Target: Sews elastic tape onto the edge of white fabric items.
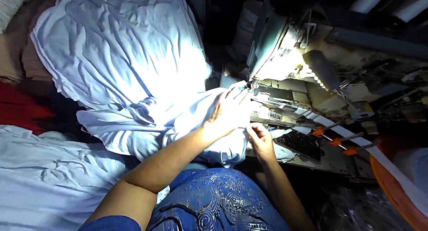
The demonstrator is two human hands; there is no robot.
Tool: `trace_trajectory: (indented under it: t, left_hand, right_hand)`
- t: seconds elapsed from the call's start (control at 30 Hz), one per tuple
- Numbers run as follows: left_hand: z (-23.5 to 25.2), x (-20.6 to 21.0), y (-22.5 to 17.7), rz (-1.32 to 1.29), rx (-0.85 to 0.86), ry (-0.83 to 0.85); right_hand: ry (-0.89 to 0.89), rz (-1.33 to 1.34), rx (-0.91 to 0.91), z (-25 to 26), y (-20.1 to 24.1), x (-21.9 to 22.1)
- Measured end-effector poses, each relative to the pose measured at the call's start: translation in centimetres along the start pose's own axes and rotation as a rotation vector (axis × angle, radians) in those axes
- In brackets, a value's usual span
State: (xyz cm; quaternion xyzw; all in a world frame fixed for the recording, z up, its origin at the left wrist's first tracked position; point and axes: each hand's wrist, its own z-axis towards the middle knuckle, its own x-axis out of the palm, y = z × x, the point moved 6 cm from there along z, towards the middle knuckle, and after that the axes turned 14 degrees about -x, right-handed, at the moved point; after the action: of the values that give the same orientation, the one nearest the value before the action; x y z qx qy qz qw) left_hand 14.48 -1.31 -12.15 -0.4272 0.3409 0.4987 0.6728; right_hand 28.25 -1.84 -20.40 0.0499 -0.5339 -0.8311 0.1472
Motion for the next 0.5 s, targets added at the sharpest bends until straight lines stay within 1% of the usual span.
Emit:
trace_trajectory:
  t: [0.07,0.2,0.3,0.4,0.5]
  left_hand:
    - [-0.2,0.1,0.3,-0.032,0.019,0.023]
    - [-0.4,0.1,0.7,-0.018,0.031,-0.065]
    - [-0.7,-0.3,0.9,-0.051,0.098,-0.107]
    - [-0.7,-1.5,1.7,-0.167,0.165,-0.064]
    - [0.1,-1.2,3.4,-0.228,0.211,-0.009]
  right_hand:
    - [0.020,-0.039,-0.018,0.1,-0.3,0.0]
    - [0.052,0.002,0.052,-0.2,-1.2,0.6]
    - [0.067,-0.055,0.096,-0.2,-2.1,0.6]
    - [0.113,-0.166,0.017,0.4,-1.8,0.7]
    - [0.208,-0.376,-0.086,1.0,-0.9,1.2]
